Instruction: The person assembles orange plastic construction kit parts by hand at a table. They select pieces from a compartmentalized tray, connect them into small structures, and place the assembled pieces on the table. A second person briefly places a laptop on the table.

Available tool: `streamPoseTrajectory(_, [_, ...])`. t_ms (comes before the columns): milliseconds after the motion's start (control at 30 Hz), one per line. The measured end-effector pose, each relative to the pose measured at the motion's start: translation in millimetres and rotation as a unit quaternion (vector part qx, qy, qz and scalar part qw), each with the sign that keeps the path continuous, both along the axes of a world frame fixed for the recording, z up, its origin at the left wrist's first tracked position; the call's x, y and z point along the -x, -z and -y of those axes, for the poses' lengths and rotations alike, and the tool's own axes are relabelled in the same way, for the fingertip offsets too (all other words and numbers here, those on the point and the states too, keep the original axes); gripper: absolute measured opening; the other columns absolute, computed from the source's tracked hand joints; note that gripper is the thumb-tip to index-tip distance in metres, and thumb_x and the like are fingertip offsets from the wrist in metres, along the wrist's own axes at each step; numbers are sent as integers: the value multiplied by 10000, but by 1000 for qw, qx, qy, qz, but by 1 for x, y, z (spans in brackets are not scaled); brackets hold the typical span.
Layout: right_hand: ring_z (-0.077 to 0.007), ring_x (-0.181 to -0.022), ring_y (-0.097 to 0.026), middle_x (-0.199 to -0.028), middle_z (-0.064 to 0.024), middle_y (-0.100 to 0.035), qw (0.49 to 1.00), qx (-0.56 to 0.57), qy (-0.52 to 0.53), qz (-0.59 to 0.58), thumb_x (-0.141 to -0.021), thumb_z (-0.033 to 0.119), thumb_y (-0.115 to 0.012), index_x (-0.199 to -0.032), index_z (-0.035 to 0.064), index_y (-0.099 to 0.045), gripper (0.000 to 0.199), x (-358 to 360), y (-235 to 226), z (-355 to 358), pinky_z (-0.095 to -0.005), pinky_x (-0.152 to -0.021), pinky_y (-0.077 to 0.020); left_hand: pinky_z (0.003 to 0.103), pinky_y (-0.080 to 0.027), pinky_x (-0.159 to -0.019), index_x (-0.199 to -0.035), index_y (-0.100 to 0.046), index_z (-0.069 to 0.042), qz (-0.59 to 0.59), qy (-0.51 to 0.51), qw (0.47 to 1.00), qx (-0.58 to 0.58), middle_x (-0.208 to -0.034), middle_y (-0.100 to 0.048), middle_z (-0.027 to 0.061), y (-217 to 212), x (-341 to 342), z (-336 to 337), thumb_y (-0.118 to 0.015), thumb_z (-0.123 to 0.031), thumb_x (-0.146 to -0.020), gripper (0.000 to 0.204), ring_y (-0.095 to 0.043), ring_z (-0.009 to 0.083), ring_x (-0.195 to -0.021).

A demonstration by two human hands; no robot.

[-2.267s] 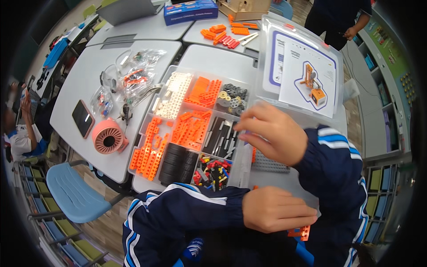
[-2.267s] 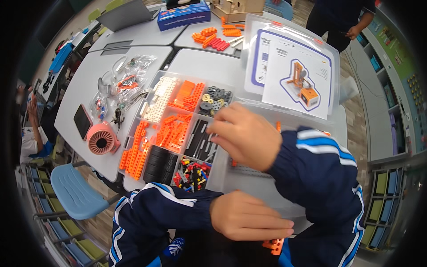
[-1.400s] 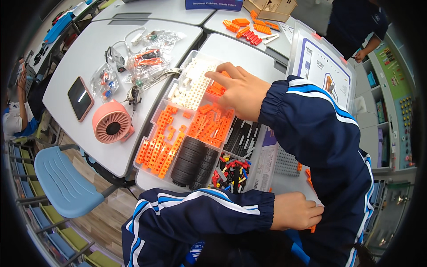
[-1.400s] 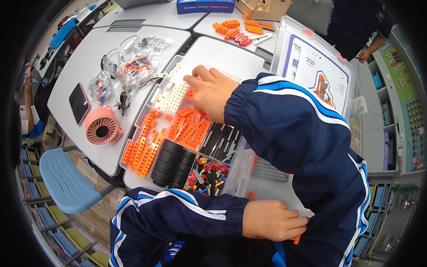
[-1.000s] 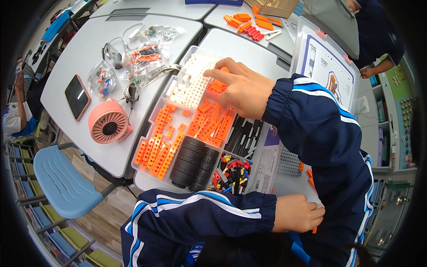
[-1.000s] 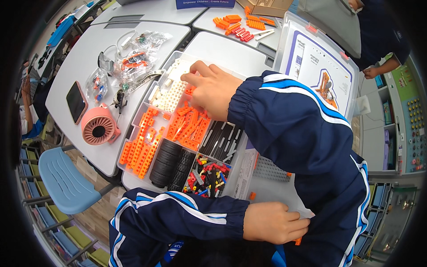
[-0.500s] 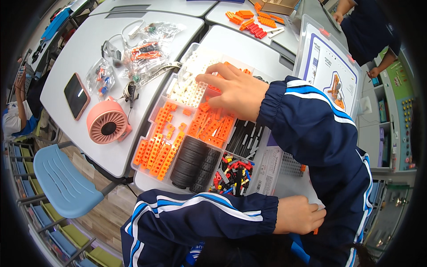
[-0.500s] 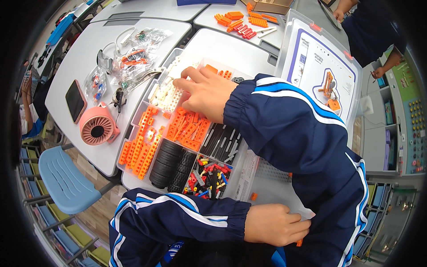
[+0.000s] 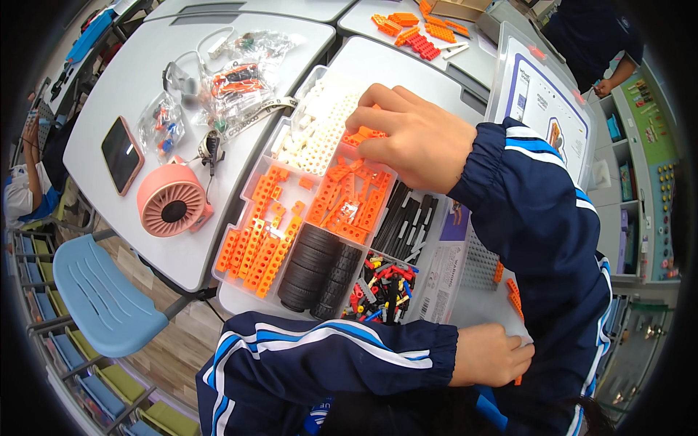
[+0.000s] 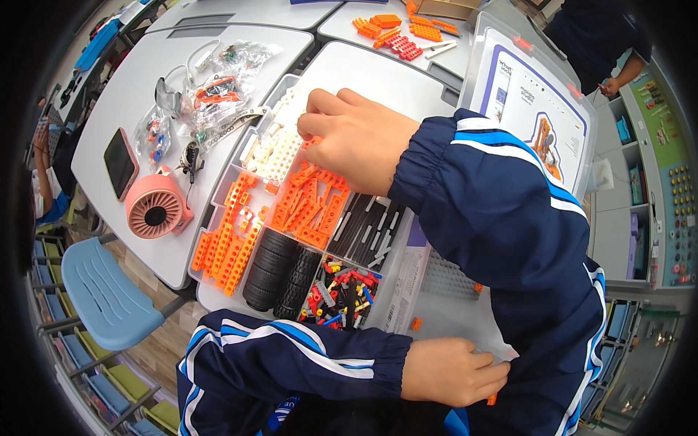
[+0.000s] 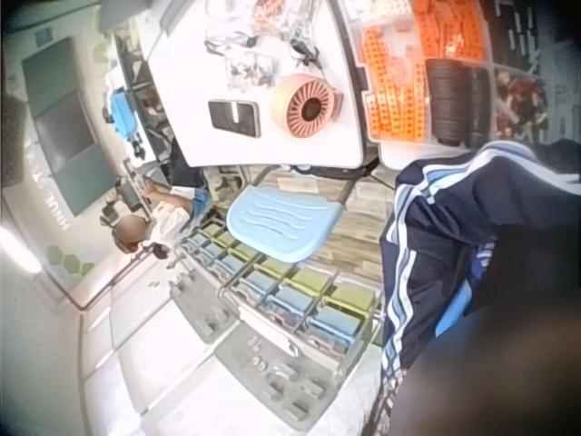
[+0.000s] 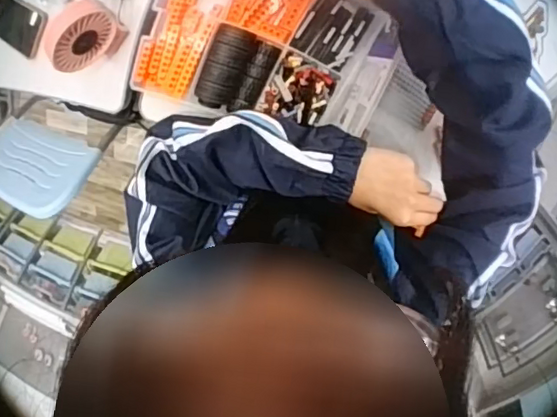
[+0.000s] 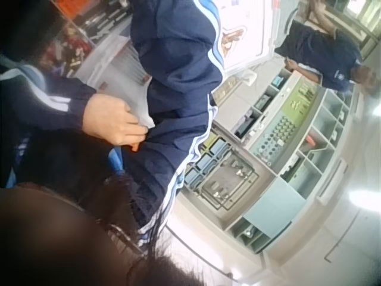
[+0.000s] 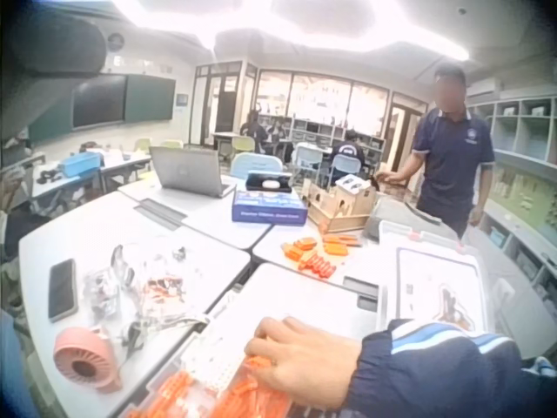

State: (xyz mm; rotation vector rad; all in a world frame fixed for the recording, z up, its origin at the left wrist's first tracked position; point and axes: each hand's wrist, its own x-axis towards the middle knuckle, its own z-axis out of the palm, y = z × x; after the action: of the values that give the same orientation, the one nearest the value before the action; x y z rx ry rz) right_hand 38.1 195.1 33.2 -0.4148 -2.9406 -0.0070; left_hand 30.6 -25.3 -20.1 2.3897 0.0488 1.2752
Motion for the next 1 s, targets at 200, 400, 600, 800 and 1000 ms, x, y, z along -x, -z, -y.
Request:
streamPoseTrajectory(200, [-298,-1105,-561,-1114,-75,-633,997,63,-41,9,-727,82,-817,-1008,85,-736,293,5,7,6,-406,-909,-506,252,-517,-585,-1033,-670,8,-2,2,1000,0,-1064,-685,72,0,2,0,-665,-143,-831,253,-664,140,-828])
streamPoseTrajectory(400, [-306,-1044,-564,-1024,-65,-621,990,123,-39,54,-709,146,-846,-1023,76,-673,365,17,18,10,-420,-893,-495,259,-511,-582,-1031,-664,23,-8,10,1000,7,-1027,-664,77,-1,4,0,-664,-148,-827,266,-655,150,-812])
streamPoseTrajectory(600, [-303,-1019,-560,-988,-56,-617,996,86,-20,-14,-705,188,-859,-950,83,-707,307,19,6,-13,-407,-848,-510,315,-558,-632,-1085,-654,97,-34,48,998,22,-1020,-633,136,-1,5,0,-707,-135,-757,405,-679,241,-896])
streamPoseTrajectory(800, [-376,-1294,-449,-1407,-158,-525,981,107,58,150,-724,34,-792,-886,80,-798,169,7,-8,3,-441,-1059,-464,279,-542,-599,-1042,-659,65,-23,18,1000,9,-1062,-669,123,0,4,1,-663,-144,-824,302,-679,190,-851])
streamPoseTrajectory(1000, [-393,-1362,-403,-1503,-168,-468,977,129,77,149,-735,-13,-758,-1017,158,-816,335,-3,-9,6,-451,-1097,-443,281,-551,-615,-1047,-660,75,-27,26,999,11,-1068,-676,132,1,4,2,-661,-139,-823,309,-684,190,-854])
